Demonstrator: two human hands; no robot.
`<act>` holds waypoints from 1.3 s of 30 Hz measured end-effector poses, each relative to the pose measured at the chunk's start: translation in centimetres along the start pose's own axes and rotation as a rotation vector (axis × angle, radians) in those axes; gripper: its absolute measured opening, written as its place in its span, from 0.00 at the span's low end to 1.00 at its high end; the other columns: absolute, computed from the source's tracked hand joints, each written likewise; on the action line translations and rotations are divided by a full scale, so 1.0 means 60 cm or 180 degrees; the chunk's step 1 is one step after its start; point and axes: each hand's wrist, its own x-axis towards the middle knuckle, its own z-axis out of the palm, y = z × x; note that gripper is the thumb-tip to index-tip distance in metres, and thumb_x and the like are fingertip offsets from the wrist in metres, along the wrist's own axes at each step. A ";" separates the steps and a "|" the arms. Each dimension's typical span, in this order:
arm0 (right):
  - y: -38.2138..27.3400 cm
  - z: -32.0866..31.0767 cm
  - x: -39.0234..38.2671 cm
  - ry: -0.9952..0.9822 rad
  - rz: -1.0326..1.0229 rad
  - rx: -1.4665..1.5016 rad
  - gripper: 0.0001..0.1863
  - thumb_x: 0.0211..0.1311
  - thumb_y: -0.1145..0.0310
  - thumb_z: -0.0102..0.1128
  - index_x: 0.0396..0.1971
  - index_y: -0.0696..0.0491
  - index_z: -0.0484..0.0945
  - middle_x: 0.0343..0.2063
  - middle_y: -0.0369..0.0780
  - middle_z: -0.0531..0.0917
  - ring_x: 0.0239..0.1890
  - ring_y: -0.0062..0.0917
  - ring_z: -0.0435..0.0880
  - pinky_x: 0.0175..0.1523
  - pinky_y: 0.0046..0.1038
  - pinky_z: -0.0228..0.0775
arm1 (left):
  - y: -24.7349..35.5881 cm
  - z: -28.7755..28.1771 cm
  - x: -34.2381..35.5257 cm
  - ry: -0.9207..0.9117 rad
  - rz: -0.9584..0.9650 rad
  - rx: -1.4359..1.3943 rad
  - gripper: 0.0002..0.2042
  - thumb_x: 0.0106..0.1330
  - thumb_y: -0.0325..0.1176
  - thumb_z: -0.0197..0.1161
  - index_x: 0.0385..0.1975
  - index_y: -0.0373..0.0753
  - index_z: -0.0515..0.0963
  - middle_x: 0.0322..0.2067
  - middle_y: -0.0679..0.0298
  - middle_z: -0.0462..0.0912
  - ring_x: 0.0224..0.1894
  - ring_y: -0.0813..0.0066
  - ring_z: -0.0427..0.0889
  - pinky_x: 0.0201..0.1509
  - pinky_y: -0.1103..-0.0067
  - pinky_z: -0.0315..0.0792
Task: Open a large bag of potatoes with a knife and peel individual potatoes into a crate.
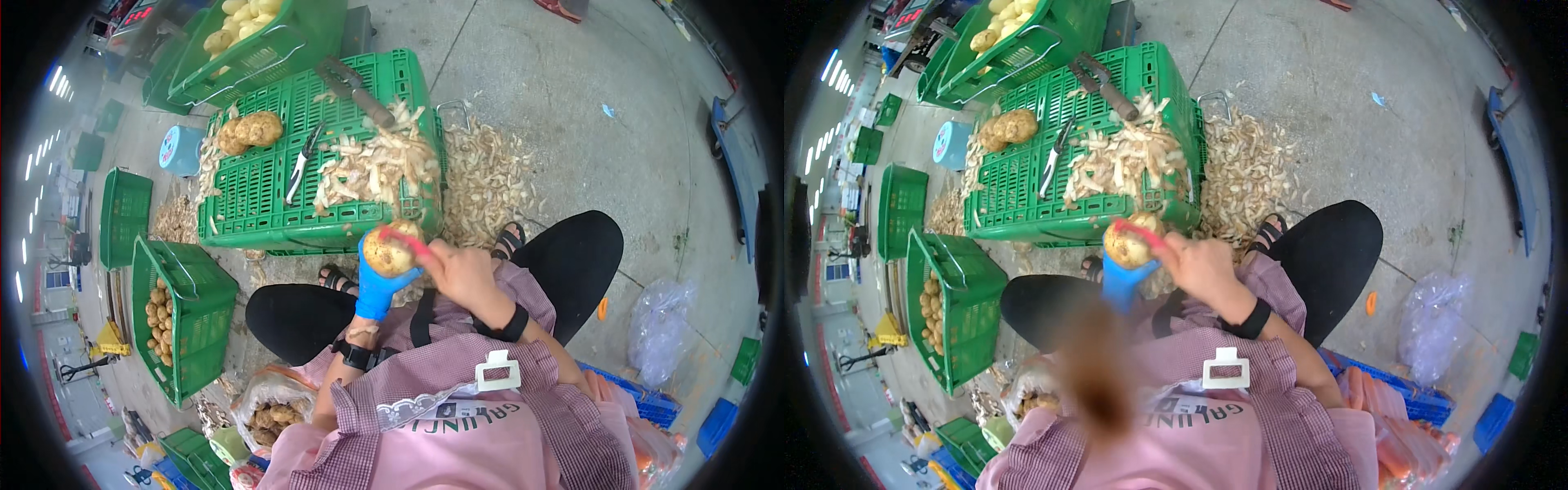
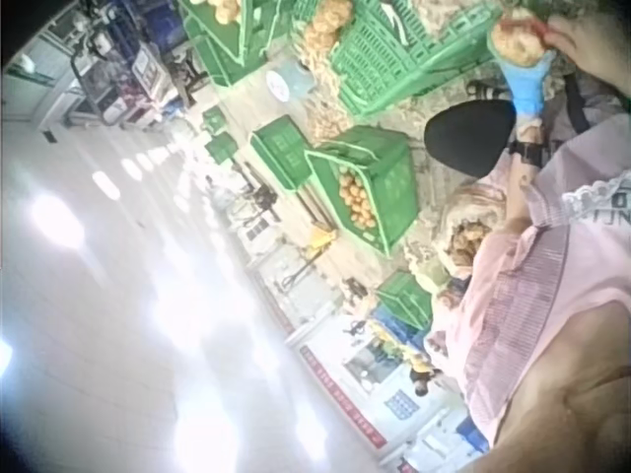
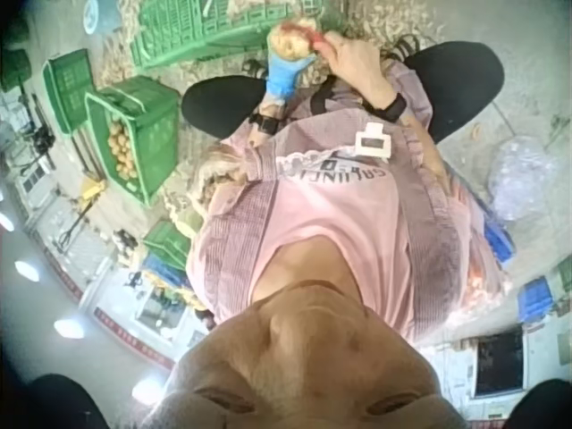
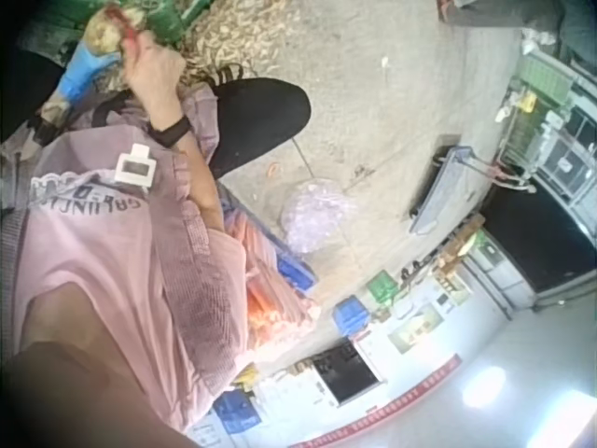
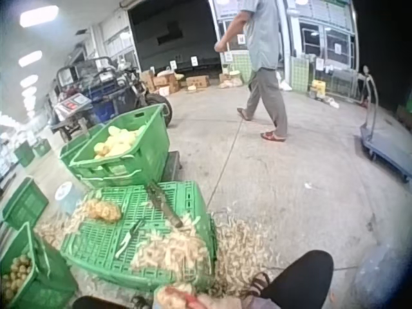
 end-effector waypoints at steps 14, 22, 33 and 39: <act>0.057 -0.011 0.010 0.0029 0.0260 -0.0184 0.13 0.52 0.55 0.47 0.17 0.49 0.69 0.05 0.40 0.70 0.09 0.34 0.71 0.14 0.32 0.60 | 0.025 0.012 0.010 0.0564 0.0768 0.0620 0.42 0.28 0.32 0.73 0.45 0.35 0.53 0.41 0.59 0.59 0.44 0.70 0.64 0.47 0.77 0.63; 0.033 0.006 0.021 -0.0097 0.0093 -0.0228 0.17 0.53 0.52 0.43 0.17 0.49 0.67 0.05 0.40 0.70 0.09 0.33 0.70 0.13 0.31 0.60 | 0.004 0.012 0.012 0.0591 0.0859 0.0474 0.42 0.27 0.34 0.74 0.44 0.36 0.54 0.41 0.59 0.58 0.44 0.69 0.63 0.48 0.76 0.61; 0.055 0.002 0.044 -0.0229 0.0249 -0.0111 0.15 0.54 0.55 0.43 0.19 0.51 0.68 0.08 0.43 0.71 0.12 0.38 0.72 0.16 0.36 0.61 | 0.036 0.014 0.008 0.0465 0.0716 0.0419 0.44 0.29 0.31 0.73 0.48 0.36 0.49 0.44 0.57 0.59 0.46 0.69 0.64 0.49 0.76 0.64; -0.015 -0.009 0.007 0.0107 -0.0055 0.0245 0.12 0.54 0.58 0.43 0.22 0.51 0.68 0.07 0.42 0.71 0.10 0.35 0.71 0.15 0.32 0.60 | 0.022 0.012 0.010 0.0481 0.0324 -0.0236 0.46 0.30 0.29 0.72 0.51 0.38 0.47 0.47 0.57 0.58 0.49 0.68 0.62 0.51 0.75 0.62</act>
